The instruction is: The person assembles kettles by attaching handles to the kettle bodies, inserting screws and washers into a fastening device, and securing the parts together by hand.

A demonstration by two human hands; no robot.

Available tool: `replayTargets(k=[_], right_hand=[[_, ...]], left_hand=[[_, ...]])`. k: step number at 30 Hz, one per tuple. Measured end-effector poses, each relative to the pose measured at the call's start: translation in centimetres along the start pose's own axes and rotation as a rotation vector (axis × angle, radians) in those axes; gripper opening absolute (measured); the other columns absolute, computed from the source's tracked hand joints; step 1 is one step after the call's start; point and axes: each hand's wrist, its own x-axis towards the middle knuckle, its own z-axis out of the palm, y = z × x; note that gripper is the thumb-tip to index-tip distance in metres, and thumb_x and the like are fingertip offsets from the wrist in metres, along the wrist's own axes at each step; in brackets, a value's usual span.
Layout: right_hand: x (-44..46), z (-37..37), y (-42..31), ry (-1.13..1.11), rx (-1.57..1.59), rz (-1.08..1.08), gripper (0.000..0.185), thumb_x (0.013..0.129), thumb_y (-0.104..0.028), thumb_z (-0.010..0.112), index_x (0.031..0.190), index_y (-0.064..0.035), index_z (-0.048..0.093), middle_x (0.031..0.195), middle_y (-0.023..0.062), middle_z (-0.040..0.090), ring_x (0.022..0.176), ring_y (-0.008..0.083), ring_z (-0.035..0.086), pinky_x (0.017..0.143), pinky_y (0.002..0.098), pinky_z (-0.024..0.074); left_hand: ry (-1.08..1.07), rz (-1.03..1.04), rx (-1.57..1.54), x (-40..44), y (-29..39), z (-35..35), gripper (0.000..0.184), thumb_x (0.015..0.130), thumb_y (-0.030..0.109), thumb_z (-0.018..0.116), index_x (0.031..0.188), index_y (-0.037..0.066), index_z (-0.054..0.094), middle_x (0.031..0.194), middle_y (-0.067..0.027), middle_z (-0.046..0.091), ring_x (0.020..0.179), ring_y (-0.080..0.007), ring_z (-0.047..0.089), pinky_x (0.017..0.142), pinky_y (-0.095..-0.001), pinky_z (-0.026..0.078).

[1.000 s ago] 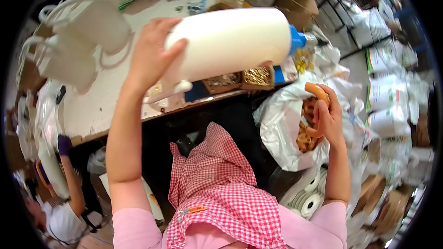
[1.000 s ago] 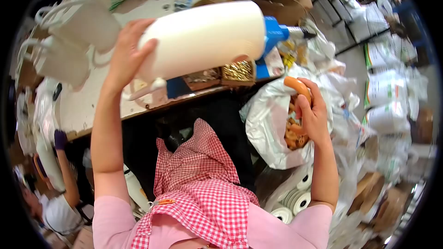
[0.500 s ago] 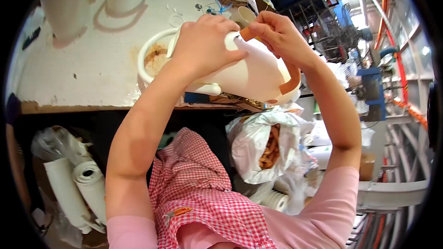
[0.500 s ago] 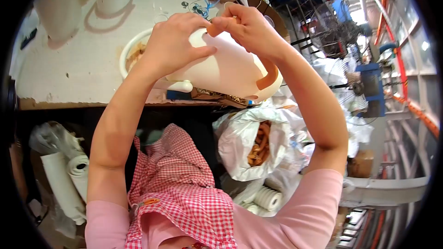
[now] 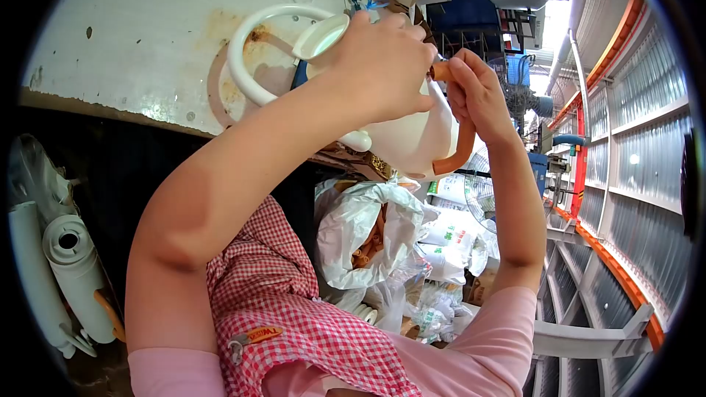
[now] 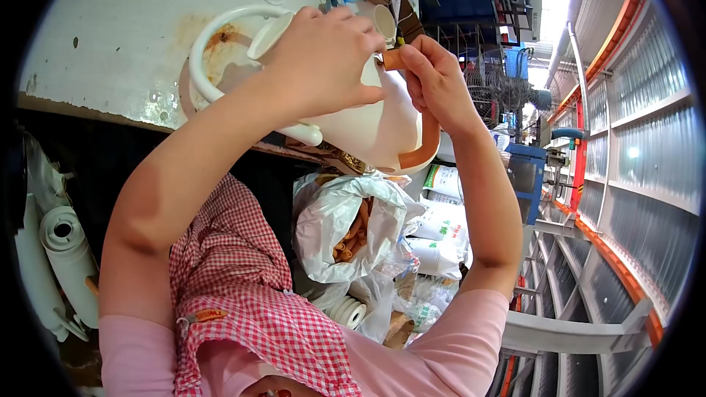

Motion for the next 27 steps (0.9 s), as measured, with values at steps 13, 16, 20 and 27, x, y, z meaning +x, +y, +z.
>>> replayTargets(k=[13,16,20,27], right_hand=[[-0.5,0.6,-1.3,0.035,-0.282,-0.156,0.024,0.102,-0.026,0.061,0.089,-0.0065,0.053,0.06,-0.0038,0.05,0.047,0.0011,0.04,0.041,0.02,0.0308],[-0.8,1.0,-2.1,0.065,-0.502,-0.151,0.027,0.098,-0.024,0.066,0.09,-0.0025,0.052,0.077,0.0057,0.072,0.062,0.0114,0.062,0.054,0.0266,0.0474],[-0.6,0.9,-3.5,0.004,-0.771,-0.309,0.033,0.096,-0.028,0.067,0.092,-0.001,0.049,0.091,0.0129,0.075,0.081,0.0305,0.072,0.07,0.0364,0.0539],[-0.2,0.7,-2.5,0.004,-0.8,-0.431,0.033,0.095,-0.028,0.068,0.093,-0.0029,0.047,0.081,0.0105,0.073,0.075,0.0354,0.068,0.064,0.0403,0.0517]], left_hand=[[0.0,0.016,-0.022,0.0,0.0,0.3,0.051,0.075,0.043,0.077,0.114,0.01,0.069,0.11,-0.0044,0.065,0.114,-0.022,0.058,0.094,-0.0432,0.043],[0.03,0.043,-0.022,-0.1,0.1,0.4,0.053,0.074,0.043,0.077,0.115,0.01,0.068,0.111,-0.0043,0.064,0.116,-0.022,0.056,0.097,-0.042,0.042],[-0.008,0.01,-0.074,0.0,0.0,0.0,0.052,0.075,0.043,0.077,0.114,0.01,0.068,0.113,-0.0034,0.063,0.118,-0.0216,0.055,0.102,-0.0407,0.04],[0.029,0.08,-0.092,0.2,-0.4,0.2,0.05,0.073,0.04,0.08,0.111,0.009,0.068,0.118,-0.0032,0.063,0.12,-0.0219,0.054,0.103,-0.0414,0.039]])
